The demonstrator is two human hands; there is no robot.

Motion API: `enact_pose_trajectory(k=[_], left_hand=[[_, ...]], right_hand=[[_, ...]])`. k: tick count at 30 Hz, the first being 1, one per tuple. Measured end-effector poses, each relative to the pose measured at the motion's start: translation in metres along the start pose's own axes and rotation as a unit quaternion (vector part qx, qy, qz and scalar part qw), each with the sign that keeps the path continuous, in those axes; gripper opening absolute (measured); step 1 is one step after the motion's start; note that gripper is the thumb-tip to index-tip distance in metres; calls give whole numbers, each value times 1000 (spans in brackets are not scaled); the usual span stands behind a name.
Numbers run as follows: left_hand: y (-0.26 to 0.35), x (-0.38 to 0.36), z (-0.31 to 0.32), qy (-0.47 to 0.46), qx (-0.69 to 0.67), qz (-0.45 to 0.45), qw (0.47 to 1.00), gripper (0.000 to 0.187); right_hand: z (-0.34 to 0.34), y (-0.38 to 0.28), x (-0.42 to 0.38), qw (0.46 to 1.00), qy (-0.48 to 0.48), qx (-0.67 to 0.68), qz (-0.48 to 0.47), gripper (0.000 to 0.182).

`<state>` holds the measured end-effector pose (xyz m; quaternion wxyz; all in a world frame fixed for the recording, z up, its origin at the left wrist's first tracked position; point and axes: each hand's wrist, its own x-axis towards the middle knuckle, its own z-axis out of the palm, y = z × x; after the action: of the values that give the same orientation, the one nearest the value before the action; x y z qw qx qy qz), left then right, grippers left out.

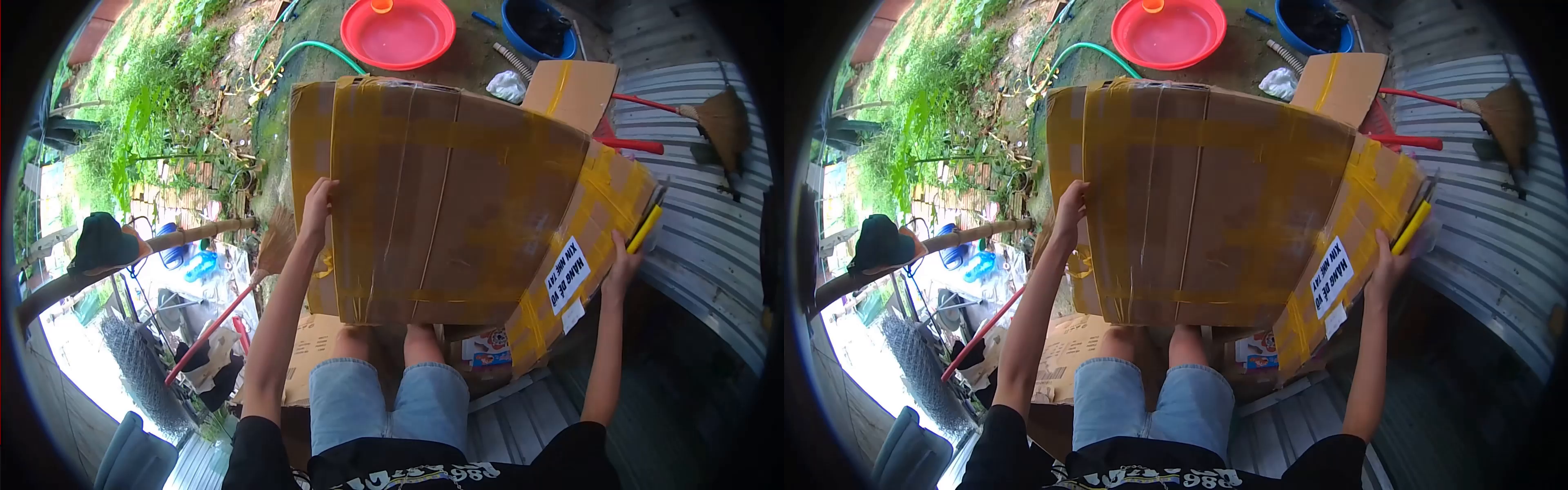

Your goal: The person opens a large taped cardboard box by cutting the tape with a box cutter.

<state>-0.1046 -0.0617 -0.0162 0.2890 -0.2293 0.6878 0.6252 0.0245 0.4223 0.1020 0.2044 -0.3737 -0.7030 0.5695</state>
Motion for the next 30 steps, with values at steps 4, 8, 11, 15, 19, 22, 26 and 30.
enact_pose_trajectory(k=[4,8,11,15,19,22,26,30], left_hand=[[47,-58,-4,10,-9,56,998,33],[48,-91,-18,-14,34,87,996,43],[20,-99,-14,-30,-10,98,995,48],[-6,-95,0,13,-76,79,994,50],[-45,-92,4,47,-107,77,990,52],[-49,-92,10,115,-70,100,986,56],[-49,-86,15,121,-58,122,983,55],[-45,-75,13,129,-54,134,981,57]], right_hand=[[-40,-40,-60,999,38,0,24,46],[-66,-23,-133,992,66,-92,52,52],[-72,21,-186,980,89,-120,128,55],[-73,82,-233,974,57,-163,149,55],[-56,52,-256,961,77,-177,200,45],[-37,-6,-257,988,18,-152,35,33],[46,-80,-234,942,-263,-171,-117,38],[161,-97,-192,782,-443,-338,-279,33]])
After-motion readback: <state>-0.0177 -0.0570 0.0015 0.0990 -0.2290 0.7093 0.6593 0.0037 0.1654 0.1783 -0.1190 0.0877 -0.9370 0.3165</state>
